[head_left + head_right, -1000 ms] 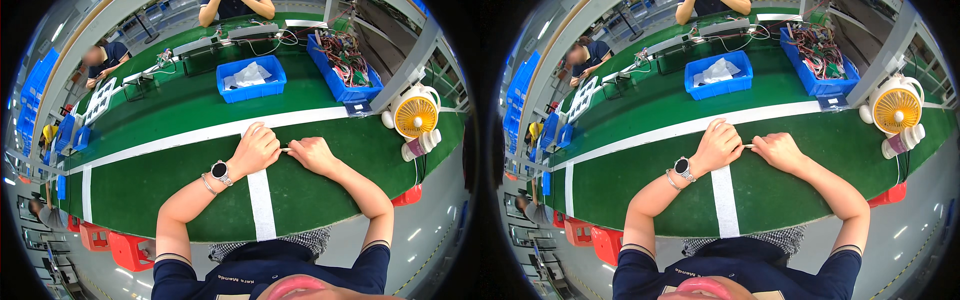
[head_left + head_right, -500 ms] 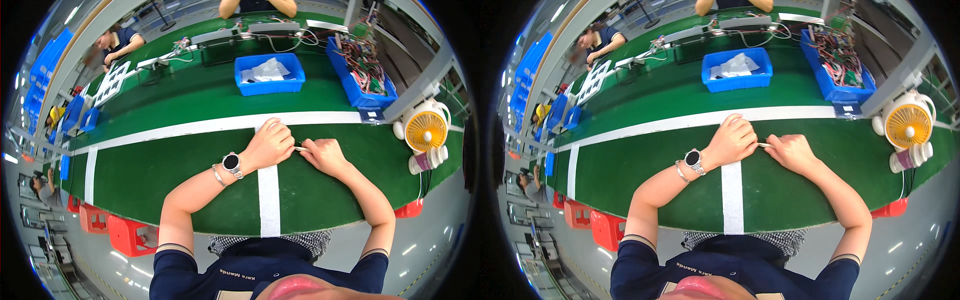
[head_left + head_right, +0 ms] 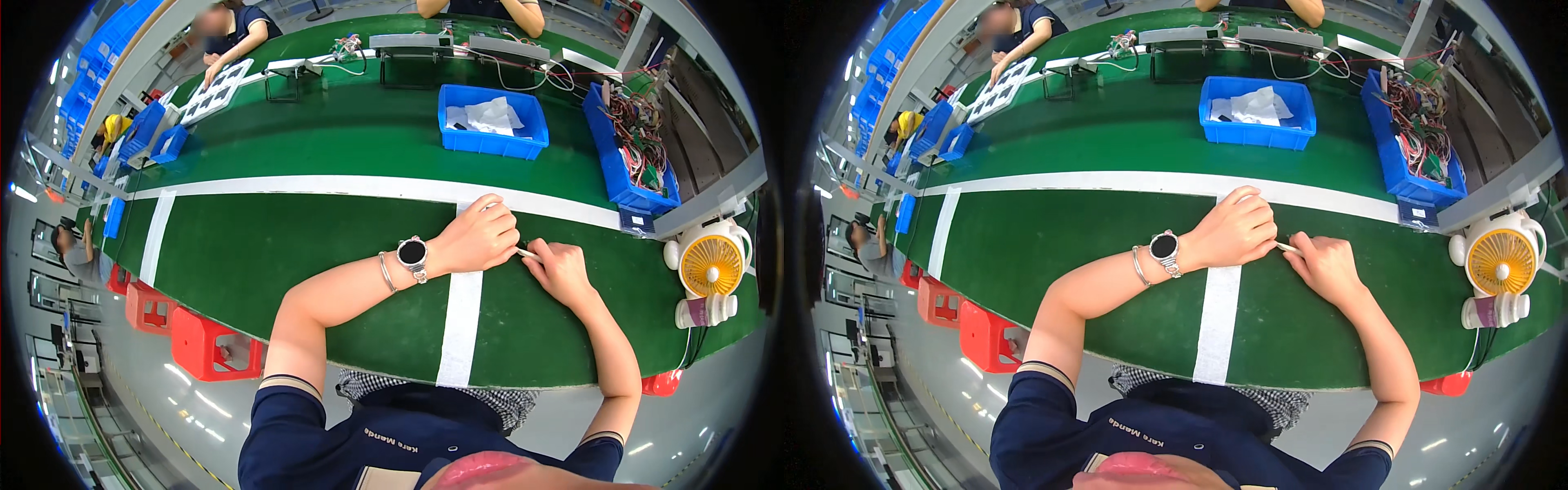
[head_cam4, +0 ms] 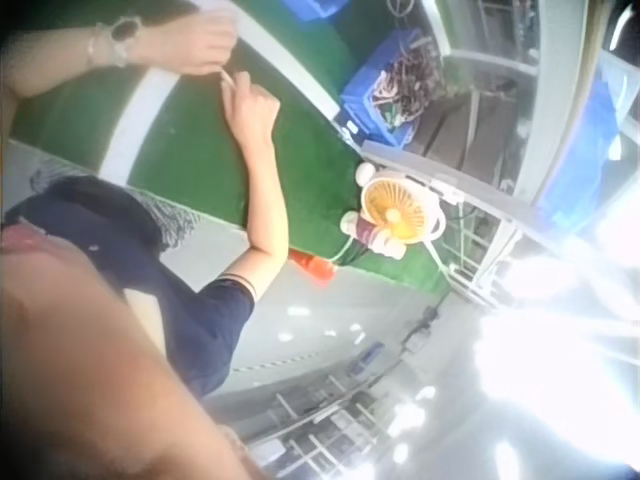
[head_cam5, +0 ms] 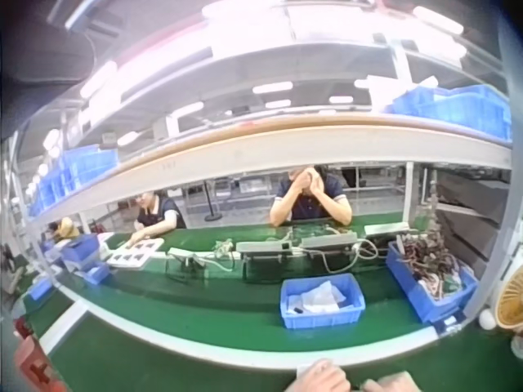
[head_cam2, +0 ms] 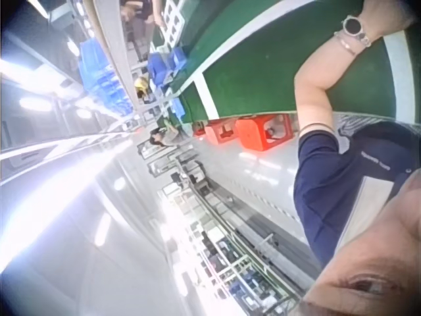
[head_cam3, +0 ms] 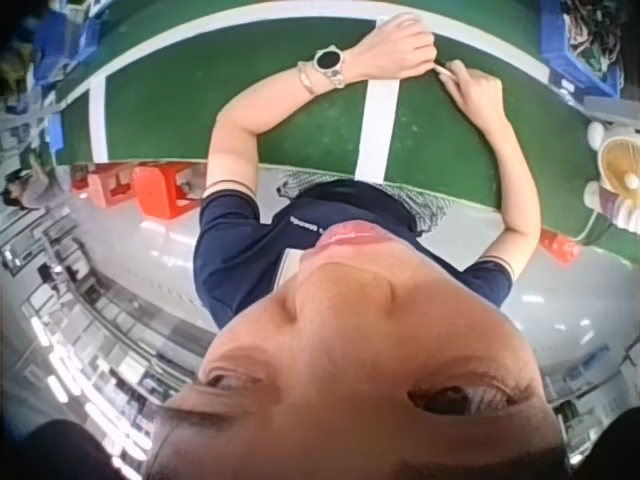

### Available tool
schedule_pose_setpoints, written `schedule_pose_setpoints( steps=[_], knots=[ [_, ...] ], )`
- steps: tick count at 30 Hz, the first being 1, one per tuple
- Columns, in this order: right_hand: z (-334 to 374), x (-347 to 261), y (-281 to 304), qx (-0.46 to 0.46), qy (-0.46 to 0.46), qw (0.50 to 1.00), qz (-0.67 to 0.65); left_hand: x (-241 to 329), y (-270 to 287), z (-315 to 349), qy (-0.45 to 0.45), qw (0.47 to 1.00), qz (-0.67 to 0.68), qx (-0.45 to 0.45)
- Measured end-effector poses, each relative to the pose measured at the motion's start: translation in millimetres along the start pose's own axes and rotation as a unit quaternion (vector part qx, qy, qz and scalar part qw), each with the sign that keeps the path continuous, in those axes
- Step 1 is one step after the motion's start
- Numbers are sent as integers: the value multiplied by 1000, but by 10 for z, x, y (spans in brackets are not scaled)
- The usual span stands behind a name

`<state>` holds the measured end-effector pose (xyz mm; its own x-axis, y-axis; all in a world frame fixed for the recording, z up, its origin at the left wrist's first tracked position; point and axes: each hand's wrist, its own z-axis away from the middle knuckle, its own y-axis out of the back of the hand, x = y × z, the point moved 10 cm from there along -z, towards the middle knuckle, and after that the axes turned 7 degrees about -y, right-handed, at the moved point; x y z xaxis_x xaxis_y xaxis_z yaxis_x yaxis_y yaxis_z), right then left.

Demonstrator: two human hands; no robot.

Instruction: Applying and smoothing out white tape strips on a green workbench surface in a factory production line.

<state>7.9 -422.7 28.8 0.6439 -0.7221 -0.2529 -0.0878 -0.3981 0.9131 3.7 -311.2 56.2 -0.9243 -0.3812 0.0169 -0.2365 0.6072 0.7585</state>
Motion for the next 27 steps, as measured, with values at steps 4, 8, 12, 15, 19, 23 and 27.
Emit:
schedule_pose_setpoints(
  steps=[4,8,12,15,19,23,27],
  knots=[
    [-25,-21,13,1,1,1000,-8,2,-32,9,-6,1000,2,-12],
    [-12,3,-2,2,3,1000,-8,1,-60,2,-8,1000,1,-24],
    [-18,2,2,5,4,1000,-10,-13,-93,16,-1,1000,7,-25],
    [-10,14,-4,1,1,1000,-8,-10,-80,6,-3,1000,-3,-27],
    [-8,12,-7,-3,4,1000,-5,-25,-88,8,-2,999,2,-34],
    [-11,-4,13,-8,7,1000,-2,-30,-79,2,1,1000,5,-31],
    [-5,-9,26,2,13,1000,-10,-20,-88,-1,0,999,-2,-33]
  ],
)
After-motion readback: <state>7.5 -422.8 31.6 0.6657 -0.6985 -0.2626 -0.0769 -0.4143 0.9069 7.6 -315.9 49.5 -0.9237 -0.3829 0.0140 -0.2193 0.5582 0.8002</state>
